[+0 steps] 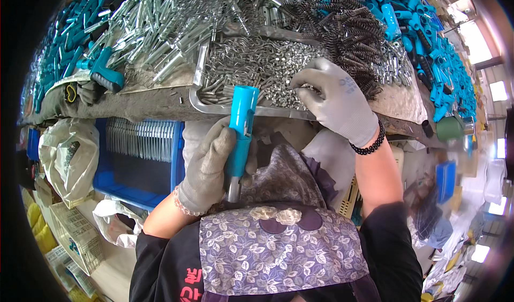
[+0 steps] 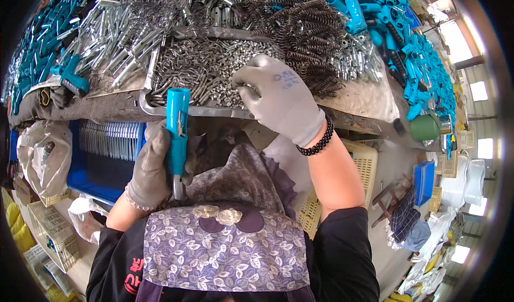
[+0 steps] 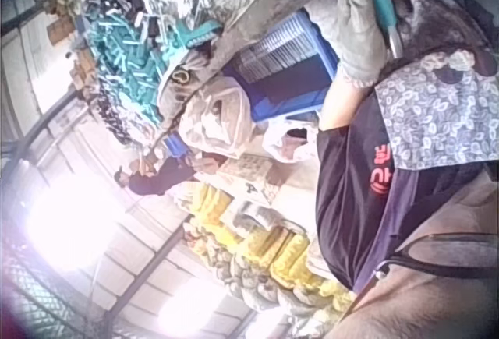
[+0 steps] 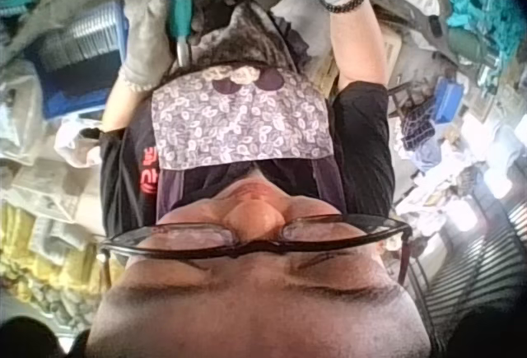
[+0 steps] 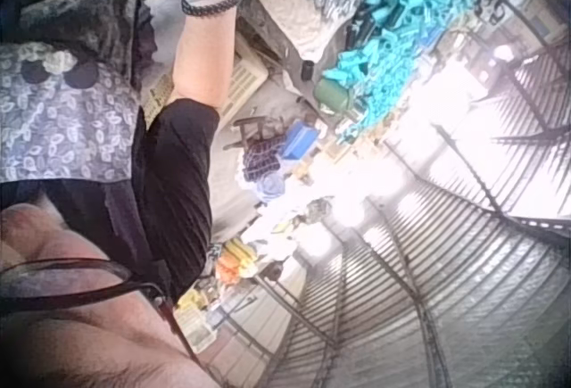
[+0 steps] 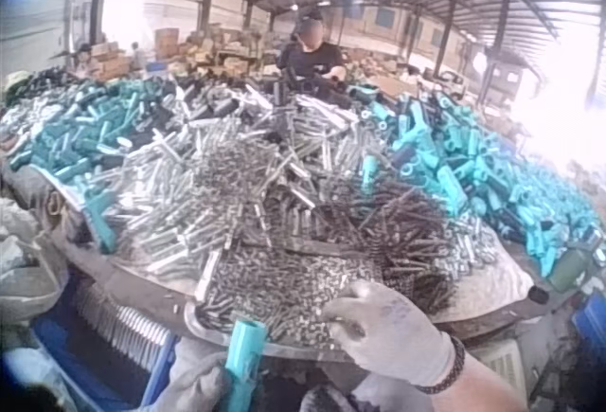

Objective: The person assembles tools by inserting metal rods, springs, and pins into plastic handles by hand. They place the completed tool into a plastic crate and assemble another tool using components from the table.

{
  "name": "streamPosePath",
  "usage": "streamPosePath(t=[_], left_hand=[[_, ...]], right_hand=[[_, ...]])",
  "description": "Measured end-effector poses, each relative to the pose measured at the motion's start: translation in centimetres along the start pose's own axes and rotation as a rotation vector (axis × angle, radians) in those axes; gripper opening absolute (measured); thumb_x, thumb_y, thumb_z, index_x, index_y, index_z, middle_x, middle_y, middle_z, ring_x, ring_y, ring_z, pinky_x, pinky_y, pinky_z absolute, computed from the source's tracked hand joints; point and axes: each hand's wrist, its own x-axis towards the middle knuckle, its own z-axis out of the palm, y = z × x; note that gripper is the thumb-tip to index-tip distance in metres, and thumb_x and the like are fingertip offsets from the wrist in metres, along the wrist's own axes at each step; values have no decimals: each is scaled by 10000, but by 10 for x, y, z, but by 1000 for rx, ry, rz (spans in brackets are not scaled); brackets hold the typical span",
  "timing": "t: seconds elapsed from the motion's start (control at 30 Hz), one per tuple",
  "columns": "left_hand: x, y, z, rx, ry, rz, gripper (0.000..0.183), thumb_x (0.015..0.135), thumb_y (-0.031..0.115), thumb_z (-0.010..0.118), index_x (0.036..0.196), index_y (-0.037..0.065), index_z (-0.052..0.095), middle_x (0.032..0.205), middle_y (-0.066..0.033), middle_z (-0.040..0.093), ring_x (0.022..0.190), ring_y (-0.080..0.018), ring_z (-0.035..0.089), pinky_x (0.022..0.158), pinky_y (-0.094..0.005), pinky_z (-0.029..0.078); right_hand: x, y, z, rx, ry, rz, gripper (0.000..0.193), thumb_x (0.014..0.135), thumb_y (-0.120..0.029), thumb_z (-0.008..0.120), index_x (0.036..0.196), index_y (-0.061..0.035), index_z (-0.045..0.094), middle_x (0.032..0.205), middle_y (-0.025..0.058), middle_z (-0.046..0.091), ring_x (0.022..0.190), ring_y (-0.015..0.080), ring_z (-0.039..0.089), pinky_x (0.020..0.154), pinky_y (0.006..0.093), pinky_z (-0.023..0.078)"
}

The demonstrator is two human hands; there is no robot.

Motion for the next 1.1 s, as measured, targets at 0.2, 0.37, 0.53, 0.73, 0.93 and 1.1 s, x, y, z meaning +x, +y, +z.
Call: streamPosePath(t=[0.2,0.37,0.53,0.73,0.93,1.1], left_hand=[[15,-8,5,-198,-15,-80,645,954,645,504,1337,126,485,885,-80,623,568,-174,574,488,-274,470],[21,-21,2,-561,-151,-123,677,926,665,529,1391,177,464,834,-75,617,517,-167,539,454,-252,425],[20,-21,9,-763,-225,-292,656,902,718,513,1022,76,580,638,-44,518,439,-131,450,407,-253,361],[17,-26,2,-774,-371,-272,655,915,734,464,1018,96,569,617,-50,509,440,-143,442,415,-273,361],[13,-20,7,-480,-389,-119,751,900,759,454,1276,115,547,589,-56,520,422,-151,459,415,-271,376],[6,6,4,-20,-338,92,902,888,768,469,1395,22,460,621,-77,575,431,-161,498,431,-273,407]], right_hand=[[-7,-2,5,255,154,193,159,864,-68,621,1005,-35,687,901,127,644,794,246,652,716,351,512],[-26,-46,10,1205,-117,307,126,871,40,667,988,-3,682,903,73,661,808,113,638,709,276,505],[-34,-68,48,1003,206,26,155,876,62,678,1006,-22,690,894,67,630,839,159,644,731,286,507],[-45,-77,54,1463,125,272,143,920,21,663,1059,-10,666,961,39,641,893,110,634,809,251,507],[-43,-77,61,1462,194,246,160,911,-6,691,1041,-15,597,996,24,625,913,77,604,841,231,500],[-46,-82,56,1411,160,506,206,884,-91,760,946,-36,571,899,16,594,825,89,581,738,253,499]])
